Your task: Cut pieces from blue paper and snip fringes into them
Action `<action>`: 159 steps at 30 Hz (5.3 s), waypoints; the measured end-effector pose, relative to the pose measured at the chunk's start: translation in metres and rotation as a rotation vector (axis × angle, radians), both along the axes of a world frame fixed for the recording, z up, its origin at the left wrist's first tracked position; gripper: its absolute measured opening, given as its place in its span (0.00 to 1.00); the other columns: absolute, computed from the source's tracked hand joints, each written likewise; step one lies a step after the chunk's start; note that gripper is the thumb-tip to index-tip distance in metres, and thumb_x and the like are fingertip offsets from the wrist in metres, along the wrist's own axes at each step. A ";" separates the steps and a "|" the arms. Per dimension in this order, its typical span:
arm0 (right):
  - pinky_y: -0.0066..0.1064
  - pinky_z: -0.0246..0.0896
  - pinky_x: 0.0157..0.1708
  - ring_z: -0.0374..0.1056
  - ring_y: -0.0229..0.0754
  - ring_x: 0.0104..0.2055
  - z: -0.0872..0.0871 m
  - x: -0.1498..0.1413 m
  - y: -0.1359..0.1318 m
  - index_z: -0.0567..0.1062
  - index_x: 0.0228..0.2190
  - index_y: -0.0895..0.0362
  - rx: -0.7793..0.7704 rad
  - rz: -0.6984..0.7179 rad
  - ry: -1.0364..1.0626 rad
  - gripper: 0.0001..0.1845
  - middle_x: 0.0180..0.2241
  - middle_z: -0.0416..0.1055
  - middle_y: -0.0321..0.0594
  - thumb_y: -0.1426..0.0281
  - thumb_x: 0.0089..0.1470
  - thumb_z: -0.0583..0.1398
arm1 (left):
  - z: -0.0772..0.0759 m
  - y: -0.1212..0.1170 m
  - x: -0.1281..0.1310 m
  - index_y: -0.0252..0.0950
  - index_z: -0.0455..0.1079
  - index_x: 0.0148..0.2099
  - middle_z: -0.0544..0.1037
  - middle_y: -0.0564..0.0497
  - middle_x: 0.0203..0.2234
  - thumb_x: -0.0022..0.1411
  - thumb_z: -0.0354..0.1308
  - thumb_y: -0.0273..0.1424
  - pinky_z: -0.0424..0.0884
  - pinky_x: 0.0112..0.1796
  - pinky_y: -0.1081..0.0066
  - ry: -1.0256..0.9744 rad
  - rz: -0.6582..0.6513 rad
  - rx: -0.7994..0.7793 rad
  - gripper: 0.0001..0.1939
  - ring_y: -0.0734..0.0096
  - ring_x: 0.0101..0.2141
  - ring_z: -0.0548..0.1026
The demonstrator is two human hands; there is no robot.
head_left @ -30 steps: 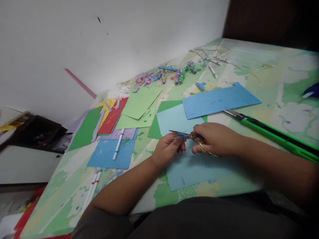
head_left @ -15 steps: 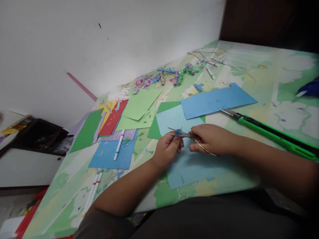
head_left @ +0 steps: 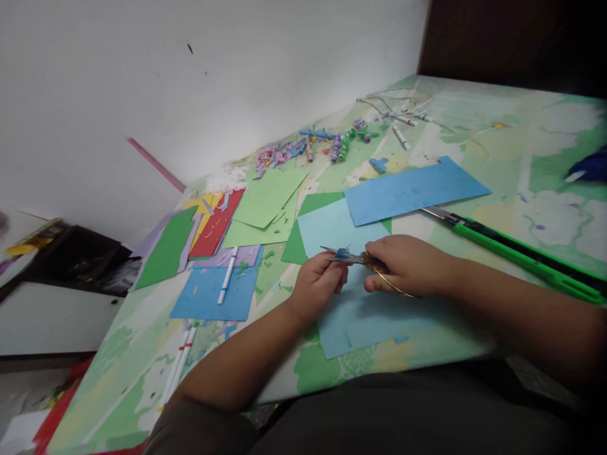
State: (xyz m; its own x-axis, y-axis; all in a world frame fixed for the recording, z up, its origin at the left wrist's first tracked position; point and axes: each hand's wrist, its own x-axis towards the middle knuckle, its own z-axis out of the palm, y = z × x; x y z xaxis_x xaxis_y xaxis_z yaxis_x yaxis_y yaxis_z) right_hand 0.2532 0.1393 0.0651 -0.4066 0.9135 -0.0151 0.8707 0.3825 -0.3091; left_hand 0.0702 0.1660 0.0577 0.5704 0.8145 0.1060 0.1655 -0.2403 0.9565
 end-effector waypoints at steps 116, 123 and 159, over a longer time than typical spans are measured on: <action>0.28 0.38 0.20 0.58 0.41 0.23 0.000 0.001 -0.004 0.64 0.22 0.57 0.003 -0.039 -0.034 0.29 0.21 0.64 0.40 0.43 0.44 0.45 | 0.004 -0.002 0.000 0.34 0.59 0.20 0.62 0.57 0.14 0.58 0.45 0.29 0.59 0.25 0.76 0.084 0.009 0.116 0.15 0.81 0.19 0.61; 0.28 0.39 0.20 0.58 0.40 0.22 0.002 0.002 -0.003 0.65 0.22 0.57 -0.001 -0.054 -0.046 0.28 0.20 0.64 0.39 0.44 0.44 0.47 | 0.003 -0.004 0.002 0.34 0.63 0.26 0.62 0.58 0.13 0.57 0.46 0.33 0.57 0.21 0.76 0.021 0.059 -0.060 0.11 0.83 0.15 0.58; 0.28 0.44 0.23 0.57 0.39 0.24 0.001 0.004 -0.001 0.65 0.24 0.57 -0.065 0.036 0.058 0.26 0.23 0.64 0.40 0.47 0.45 0.48 | 0.006 -0.010 0.004 0.33 0.62 0.28 0.62 0.59 0.14 0.58 0.47 0.37 0.55 0.18 0.78 -0.066 0.063 -0.081 0.13 0.84 0.14 0.58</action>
State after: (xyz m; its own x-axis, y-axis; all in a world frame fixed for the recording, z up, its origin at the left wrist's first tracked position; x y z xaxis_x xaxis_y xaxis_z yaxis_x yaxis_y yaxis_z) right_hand 0.2574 0.1383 0.0658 -0.4408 0.8963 -0.0491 0.8368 0.3905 -0.3838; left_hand 0.0747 0.1563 0.0641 0.5121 0.8557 0.0740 0.1139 -0.1531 0.9816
